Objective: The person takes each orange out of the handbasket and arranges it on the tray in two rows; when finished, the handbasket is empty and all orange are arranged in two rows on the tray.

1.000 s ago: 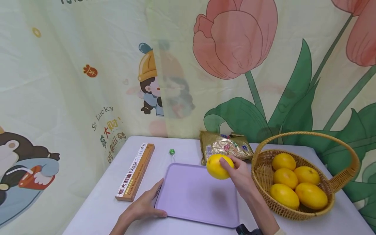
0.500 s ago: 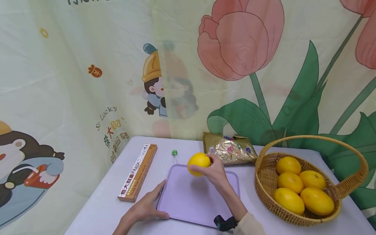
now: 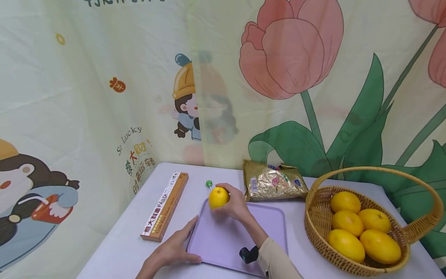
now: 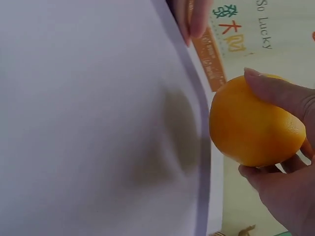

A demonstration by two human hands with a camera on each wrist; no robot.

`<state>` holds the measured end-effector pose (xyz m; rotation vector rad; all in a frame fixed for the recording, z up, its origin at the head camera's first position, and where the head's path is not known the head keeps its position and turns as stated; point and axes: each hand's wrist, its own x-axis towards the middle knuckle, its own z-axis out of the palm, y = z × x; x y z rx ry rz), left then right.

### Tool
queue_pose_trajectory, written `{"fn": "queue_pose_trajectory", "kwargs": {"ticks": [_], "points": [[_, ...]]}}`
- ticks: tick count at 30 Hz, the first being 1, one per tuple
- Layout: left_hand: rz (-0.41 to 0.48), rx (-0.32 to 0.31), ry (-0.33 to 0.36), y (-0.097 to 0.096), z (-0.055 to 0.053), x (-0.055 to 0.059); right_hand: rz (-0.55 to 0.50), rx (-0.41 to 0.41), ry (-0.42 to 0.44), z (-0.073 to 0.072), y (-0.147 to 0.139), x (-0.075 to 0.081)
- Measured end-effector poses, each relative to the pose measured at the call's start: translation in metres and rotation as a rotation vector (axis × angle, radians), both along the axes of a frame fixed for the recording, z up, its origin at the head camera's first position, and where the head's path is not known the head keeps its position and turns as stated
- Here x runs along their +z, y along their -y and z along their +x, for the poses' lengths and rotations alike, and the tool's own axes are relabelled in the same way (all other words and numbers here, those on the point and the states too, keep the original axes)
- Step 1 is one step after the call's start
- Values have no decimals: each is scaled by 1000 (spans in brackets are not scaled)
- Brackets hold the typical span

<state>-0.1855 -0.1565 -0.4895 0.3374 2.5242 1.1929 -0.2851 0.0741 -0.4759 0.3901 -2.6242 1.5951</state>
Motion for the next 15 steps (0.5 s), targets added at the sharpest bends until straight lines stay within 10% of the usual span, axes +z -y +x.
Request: {"fn": "queue_pose_trajectory", "kwargs": {"ticks": [15], "points": [[3, 2, -1, 1, 0, -2, 49, 55, -4, -19, 14, -16]]}}
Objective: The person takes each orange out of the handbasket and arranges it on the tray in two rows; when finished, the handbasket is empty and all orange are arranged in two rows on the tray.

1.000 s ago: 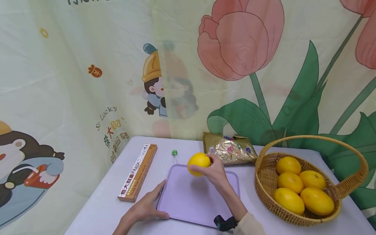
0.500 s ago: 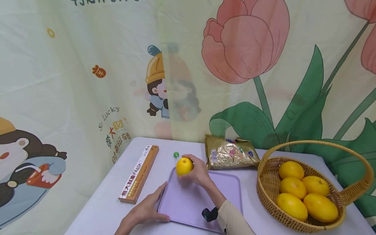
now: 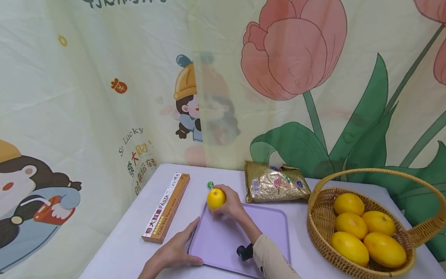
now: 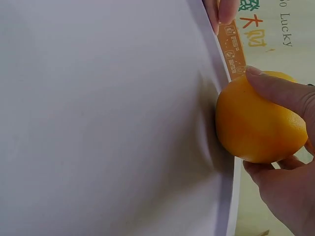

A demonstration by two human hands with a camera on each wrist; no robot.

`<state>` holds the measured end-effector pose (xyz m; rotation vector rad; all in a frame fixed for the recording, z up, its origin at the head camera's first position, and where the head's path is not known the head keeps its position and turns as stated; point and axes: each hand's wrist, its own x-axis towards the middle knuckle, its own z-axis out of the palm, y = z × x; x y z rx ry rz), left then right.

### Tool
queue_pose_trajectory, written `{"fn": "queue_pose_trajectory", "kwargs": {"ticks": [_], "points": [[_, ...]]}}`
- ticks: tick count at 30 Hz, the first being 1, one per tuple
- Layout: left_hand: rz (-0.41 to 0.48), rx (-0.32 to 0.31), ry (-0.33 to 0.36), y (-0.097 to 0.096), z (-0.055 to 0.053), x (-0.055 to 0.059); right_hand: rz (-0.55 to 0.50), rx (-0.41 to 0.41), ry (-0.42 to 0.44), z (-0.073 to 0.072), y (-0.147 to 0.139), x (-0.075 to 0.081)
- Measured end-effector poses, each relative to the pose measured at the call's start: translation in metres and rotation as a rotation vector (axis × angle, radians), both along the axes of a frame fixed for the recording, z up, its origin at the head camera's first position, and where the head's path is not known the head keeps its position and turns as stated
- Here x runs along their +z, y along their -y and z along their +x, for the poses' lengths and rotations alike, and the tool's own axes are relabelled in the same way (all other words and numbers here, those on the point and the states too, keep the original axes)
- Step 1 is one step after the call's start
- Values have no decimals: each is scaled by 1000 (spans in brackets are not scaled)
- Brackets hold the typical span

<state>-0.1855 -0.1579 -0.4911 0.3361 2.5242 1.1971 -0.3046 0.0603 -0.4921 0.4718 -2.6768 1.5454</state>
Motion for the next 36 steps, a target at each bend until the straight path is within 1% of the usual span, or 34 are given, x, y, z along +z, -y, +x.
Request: {"fn": "queue_pose_trajectory", "kwargs": {"ticks": [9, 13, 20, 24, 28, 36], "points": [[9, -5, -2, 1, 1, 1, 30, 67, -9, -2, 3, 1], [9, 3, 7, 1, 0, 1, 26, 68, -8, -3, 6, -1], [4, 3, 10, 0, 0, 1, 1, 41, -21, -4, 9, -4], [3, -4, 8, 0, 0, 1, 21, 57, -30, -5, 9, -4], [-2, -3, 12, -1, 0, 0, 42, 76, -18, -4, 9, -3], [2, -4, -8, 0, 2, 3, 11, 105, -31, -3, 7, -2]]}}
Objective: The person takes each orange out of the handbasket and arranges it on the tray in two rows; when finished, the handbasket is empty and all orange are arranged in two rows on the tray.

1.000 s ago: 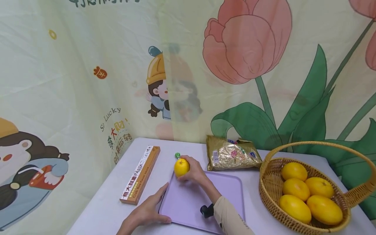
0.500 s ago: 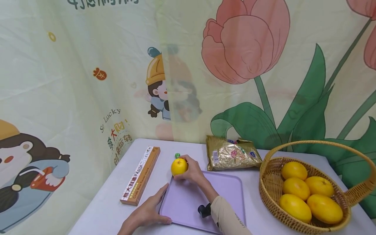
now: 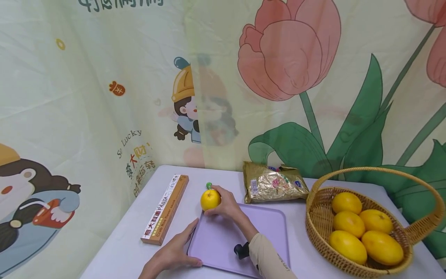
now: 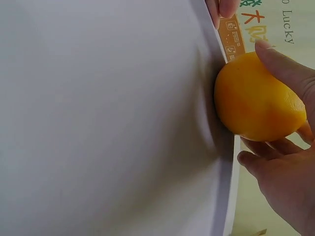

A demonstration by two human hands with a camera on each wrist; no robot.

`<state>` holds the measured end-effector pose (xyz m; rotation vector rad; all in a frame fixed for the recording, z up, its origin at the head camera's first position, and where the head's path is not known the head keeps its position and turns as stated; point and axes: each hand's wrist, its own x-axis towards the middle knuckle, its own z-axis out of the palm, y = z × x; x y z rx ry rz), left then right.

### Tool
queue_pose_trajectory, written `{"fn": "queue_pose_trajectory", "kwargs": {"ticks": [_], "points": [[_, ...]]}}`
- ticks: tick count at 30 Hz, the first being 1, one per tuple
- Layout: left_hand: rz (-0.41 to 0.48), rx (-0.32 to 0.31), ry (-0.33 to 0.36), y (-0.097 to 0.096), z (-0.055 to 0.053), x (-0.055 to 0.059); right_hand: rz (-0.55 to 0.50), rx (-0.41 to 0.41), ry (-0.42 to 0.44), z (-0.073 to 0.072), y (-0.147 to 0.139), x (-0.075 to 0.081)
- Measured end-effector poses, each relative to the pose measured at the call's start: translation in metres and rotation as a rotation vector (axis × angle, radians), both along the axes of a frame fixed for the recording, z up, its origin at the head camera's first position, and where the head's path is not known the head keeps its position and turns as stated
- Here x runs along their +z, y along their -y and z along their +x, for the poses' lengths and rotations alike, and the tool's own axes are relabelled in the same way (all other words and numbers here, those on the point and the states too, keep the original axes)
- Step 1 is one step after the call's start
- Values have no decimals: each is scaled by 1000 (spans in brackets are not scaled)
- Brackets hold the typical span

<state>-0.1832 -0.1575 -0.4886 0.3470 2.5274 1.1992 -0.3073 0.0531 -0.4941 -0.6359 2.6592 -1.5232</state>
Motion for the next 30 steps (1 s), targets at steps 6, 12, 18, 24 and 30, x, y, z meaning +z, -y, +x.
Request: {"fn": "queue_pose_trajectory", "kwargs": {"ticks": [6, 12, 18, 24, 30], "points": [[-7, 1, -5, 0, 0, 0, -20, 24, -20, 2, -1, 0], [-3, 4, 10, -1, -1, -1, -5, -20, -38, 5, -5, 1], [-9, 12, 9, -2, -2, -2, 9, -64, 5, 8, -15, 4], [-4, 20, 21, -1, -3, -3, 46, -31, 1, 5, -13, 4], [-6, 13, 21, -2, -2, -3, 42, -2, -21, 7, -9, 3]]}}
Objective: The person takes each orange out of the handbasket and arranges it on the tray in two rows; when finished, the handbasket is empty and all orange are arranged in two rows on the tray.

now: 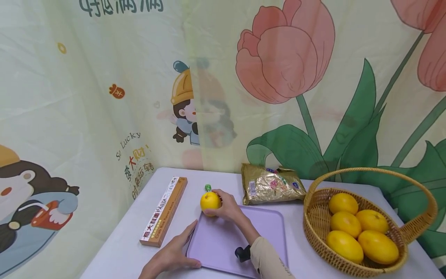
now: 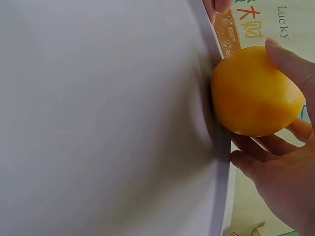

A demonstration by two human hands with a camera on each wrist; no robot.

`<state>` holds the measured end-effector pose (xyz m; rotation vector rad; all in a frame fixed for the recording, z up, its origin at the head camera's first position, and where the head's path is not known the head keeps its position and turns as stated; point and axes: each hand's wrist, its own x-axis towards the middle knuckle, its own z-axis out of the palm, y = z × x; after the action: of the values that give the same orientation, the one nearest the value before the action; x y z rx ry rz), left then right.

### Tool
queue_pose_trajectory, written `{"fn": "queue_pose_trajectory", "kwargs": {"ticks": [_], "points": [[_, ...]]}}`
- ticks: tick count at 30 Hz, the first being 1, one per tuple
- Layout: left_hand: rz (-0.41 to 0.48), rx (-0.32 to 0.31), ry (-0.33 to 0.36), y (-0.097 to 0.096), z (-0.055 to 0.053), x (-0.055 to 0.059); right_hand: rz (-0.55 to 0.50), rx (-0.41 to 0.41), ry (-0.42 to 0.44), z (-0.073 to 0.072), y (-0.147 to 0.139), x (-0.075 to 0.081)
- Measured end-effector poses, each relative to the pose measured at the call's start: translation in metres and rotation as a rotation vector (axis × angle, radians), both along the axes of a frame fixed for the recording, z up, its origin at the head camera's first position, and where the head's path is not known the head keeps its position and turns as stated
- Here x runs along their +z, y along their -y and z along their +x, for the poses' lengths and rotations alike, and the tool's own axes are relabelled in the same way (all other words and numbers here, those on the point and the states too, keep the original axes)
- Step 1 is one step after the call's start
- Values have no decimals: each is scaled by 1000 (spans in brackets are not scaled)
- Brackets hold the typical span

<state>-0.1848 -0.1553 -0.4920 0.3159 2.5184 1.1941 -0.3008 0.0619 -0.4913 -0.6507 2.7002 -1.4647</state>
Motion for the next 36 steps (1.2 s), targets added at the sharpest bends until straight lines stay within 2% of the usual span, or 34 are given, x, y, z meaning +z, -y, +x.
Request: {"fn": "queue_pose_trajectory", "kwargs": {"ticks": [9, 15, 20, 27, 36], "points": [[-11, -2, -29, 1, 2, 1, -23, -28, -30, 1, 5, -6], [-30, 12, -15, -1, 1, 1, -86, -43, 3, -1, 6, -10], [-36, 10, -7, -1, 1, 2, -46, -29, 5, -1, 5, -10], [-25, -21, -53, 3, 2, 0, -22, 3, -20, 0, 5, -10], [-10, -18, -37, 2, 1, 0, -2, 16, -51, 4, 5, -6]]}}
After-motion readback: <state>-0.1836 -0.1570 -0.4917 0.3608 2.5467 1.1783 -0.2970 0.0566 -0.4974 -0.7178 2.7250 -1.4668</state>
